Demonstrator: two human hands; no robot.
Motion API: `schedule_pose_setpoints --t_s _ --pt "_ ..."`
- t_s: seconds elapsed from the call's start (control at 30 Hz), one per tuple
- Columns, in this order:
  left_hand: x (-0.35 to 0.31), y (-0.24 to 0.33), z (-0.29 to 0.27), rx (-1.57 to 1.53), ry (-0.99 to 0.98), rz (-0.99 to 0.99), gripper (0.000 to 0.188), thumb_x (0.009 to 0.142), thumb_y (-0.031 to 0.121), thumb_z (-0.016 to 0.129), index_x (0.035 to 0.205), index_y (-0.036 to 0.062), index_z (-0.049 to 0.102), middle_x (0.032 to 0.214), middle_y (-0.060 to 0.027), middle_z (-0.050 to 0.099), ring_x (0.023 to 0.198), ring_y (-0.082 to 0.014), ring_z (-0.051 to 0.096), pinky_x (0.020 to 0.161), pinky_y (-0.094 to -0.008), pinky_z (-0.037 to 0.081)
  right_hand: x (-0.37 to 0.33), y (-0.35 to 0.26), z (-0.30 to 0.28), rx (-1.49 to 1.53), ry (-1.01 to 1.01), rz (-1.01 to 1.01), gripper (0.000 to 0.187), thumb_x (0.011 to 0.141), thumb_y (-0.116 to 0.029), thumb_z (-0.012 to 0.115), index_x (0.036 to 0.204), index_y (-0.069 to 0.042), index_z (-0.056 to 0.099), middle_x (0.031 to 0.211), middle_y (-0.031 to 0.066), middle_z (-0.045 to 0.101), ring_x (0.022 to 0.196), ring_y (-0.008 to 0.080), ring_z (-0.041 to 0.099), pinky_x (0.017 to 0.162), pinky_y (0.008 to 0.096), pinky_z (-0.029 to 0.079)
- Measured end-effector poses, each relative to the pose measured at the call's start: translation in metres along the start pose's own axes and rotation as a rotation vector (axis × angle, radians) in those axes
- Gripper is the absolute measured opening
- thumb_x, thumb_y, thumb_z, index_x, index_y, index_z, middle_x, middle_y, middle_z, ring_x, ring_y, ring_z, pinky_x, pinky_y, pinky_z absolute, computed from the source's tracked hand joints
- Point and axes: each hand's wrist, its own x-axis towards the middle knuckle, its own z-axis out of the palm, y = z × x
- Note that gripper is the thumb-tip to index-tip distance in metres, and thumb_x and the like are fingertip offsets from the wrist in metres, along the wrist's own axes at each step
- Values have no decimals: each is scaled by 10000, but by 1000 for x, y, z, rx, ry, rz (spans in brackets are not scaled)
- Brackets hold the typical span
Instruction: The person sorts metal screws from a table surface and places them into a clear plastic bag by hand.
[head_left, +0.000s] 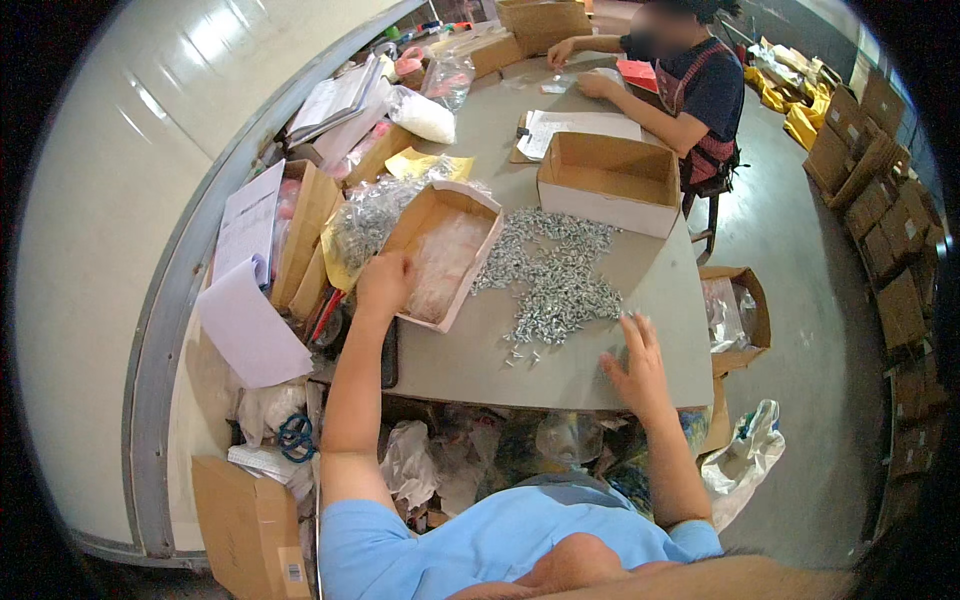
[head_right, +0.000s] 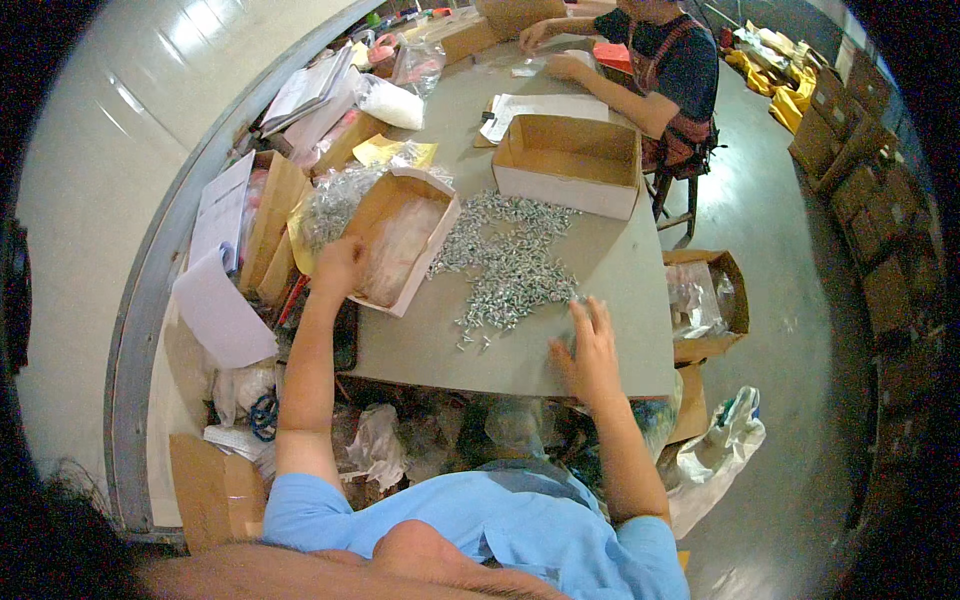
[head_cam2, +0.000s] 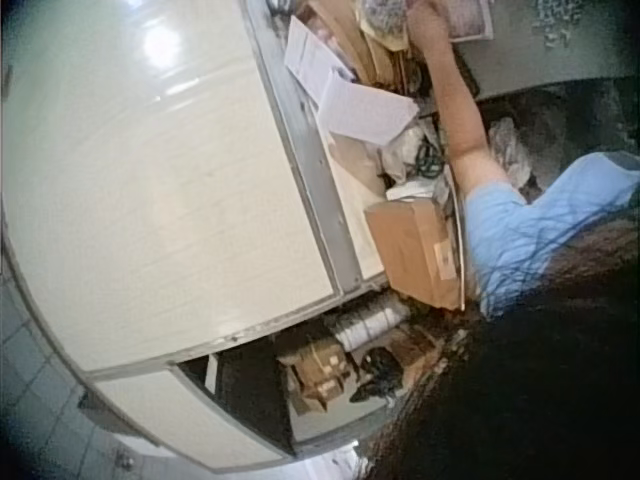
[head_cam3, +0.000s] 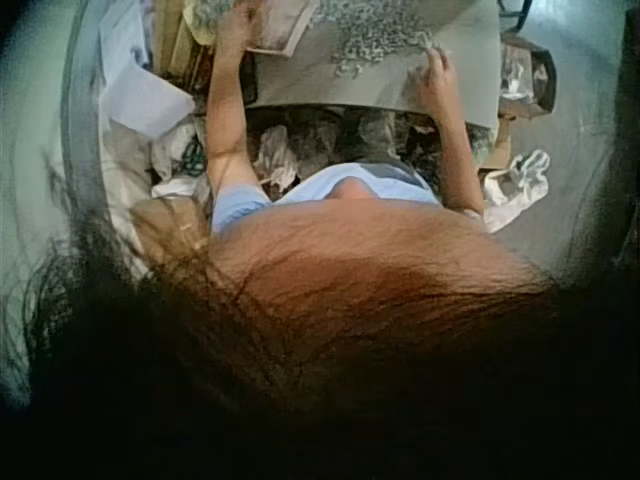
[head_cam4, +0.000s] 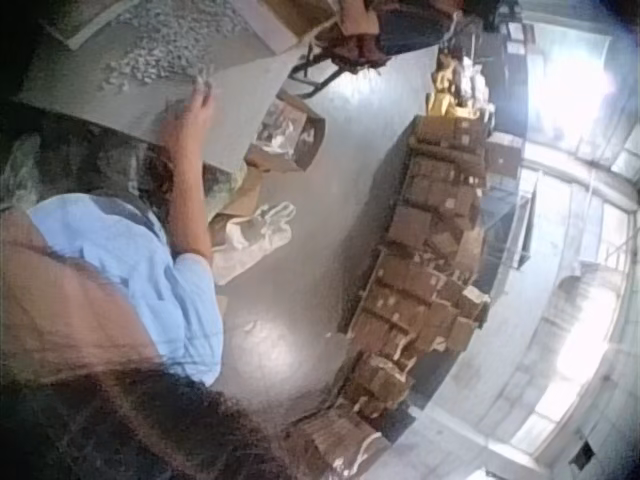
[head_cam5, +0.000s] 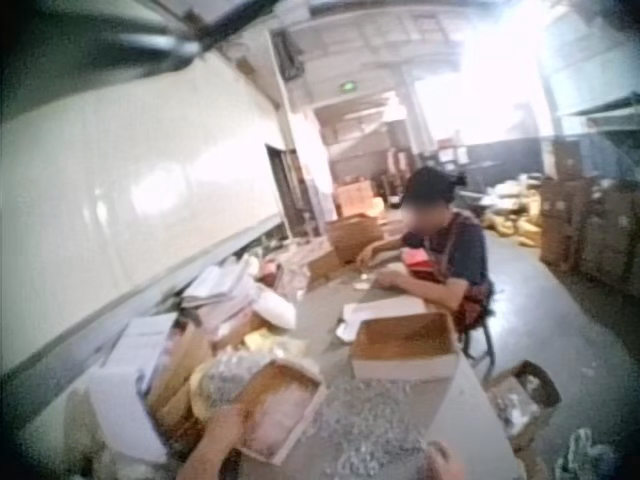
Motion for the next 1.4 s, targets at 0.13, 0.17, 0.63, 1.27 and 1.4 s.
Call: schedule_pose_setpoints --t_s 0.13,0.17,0.63,1.27,1.4 --pt "3 1 34 297 -345 75 271 704 285 705 835 48 720 887 -201 683 856 -359 665 779 -451 528 36 -27 -2 -327 15 64 853 836 -591 572 1471 -97 287 1529 240 188 1412 420 170 1133 527 167" --pt "5 2 40 320 -366 92 268 698 281 704 829 48 720 887 -201 683 853 -361 665 773 -456 529 44 -34 1 -361 -24 72 846 847 -614 539 1469 -96 292 1526 245 191 1413 421 165 1133 527 163" --pt "-47 21 -7 -513 244 227 155 849 102 627 942 -7 687 890 -166 674 802 -287 654 715 -341 493 -23 -54 7 -417 -133 -290 847 788 -451 687 1450 -78 313 1518 203 236 1397 429 203 1121 520 218" --pt "-277 44 143 -1200 -1036 -249 187 805 168 749 872 -2 709 951 -66 701 824 -144 620 756 -298 486 -33 -50 -12 43 -80 -154 558 692 -118 765 1211 -51 569 1193 163 520 1123 350 488 959 416 432" --pt "-269 68 158 -758 -1170 -22 287 744 236 802 903 17 707 981 -59 704 852 -157 626 811 -312 494 -32 -49 -17 74 -86 -89 530 710 -79 726 1212 -62 555 1198 173 519 1145 360 487 958 412 434"
